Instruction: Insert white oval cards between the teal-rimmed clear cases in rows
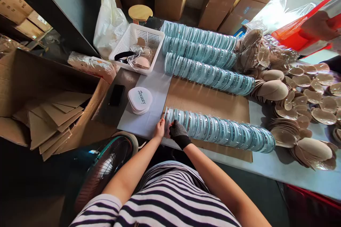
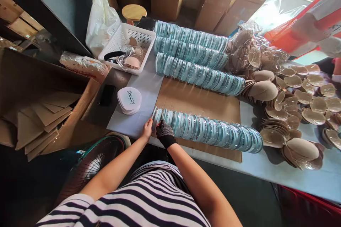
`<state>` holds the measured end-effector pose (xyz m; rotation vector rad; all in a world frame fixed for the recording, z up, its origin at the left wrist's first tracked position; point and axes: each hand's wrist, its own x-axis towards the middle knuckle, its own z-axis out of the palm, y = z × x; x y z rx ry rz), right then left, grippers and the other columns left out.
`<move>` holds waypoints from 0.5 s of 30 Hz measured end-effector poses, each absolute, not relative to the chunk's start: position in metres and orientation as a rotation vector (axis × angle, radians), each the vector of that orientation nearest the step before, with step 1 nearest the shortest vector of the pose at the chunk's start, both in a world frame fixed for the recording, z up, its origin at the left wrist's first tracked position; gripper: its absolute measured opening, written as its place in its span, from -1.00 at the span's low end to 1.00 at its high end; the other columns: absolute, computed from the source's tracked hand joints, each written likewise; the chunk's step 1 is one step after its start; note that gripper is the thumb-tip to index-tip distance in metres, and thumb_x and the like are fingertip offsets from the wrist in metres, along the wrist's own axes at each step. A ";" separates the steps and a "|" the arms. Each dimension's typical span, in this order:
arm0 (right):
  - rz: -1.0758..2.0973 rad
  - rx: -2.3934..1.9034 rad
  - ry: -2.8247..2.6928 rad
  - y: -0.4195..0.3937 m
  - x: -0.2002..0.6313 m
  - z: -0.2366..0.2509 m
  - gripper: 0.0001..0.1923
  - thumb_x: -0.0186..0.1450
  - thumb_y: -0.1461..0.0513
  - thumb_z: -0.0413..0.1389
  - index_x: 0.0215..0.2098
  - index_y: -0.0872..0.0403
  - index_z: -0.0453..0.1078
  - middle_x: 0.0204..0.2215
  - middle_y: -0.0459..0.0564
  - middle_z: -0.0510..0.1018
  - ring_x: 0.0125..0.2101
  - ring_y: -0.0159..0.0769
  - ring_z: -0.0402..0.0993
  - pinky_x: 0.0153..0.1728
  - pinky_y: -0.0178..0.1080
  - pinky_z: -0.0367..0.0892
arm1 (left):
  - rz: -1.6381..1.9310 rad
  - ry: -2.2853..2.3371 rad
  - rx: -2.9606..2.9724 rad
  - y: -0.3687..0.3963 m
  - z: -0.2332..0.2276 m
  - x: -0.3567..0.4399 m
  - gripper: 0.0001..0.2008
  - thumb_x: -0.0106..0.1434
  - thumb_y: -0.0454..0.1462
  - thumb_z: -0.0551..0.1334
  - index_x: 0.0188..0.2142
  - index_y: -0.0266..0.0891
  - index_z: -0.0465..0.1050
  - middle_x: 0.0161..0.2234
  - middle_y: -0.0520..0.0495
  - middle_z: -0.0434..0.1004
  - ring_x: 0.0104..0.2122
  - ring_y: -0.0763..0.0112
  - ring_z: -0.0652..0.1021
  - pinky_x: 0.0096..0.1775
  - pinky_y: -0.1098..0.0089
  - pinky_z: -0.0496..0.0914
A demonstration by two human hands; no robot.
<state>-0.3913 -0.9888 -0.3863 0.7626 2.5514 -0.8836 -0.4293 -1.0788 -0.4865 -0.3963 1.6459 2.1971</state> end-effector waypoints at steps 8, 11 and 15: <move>-0.666 0.735 2.636 -0.995 -0.399 -0.400 -0.76 0.40 0.25 -0.11 -0.08 0.14 0.33 -0.28 0.13 0.60 -0.31 -0.25 0.55 -0.36 -0.31 0.30 | 2.228 1.593 -0.423 -1.077 -0.479 -0.424 -0.83 0.22 -0.19 0.28 -0.25 -0.20 0.57 -0.07 -0.18 0.59 0.13 0.20 0.44 0.21 0.21 0.19; -0.677 0.668 2.574 -1.003 -0.397 -0.404 -0.73 0.42 0.24 -0.12 -0.05 0.16 0.35 -0.18 0.23 0.58 -0.19 -0.16 0.55 -0.22 -0.22 0.34 | 2.200 1.620 -0.392 -1.079 -0.478 -0.423 -0.81 0.25 -0.17 0.24 -0.24 -0.20 0.57 -0.10 -0.15 0.60 0.08 0.21 0.48 0.19 0.20 0.22; -0.838 0.607 2.471 -1.001 -0.408 -0.408 -0.80 0.38 0.26 0.00 -0.14 0.18 0.43 -0.16 0.30 0.57 -0.11 -0.11 0.52 -0.13 -0.13 0.36 | 2.176 1.660 -0.364 -1.080 -0.476 -0.423 -0.78 0.28 -0.17 0.20 -0.20 -0.20 0.57 -0.09 -0.16 0.60 0.05 0.22 0.50 0.17 0.21 0.26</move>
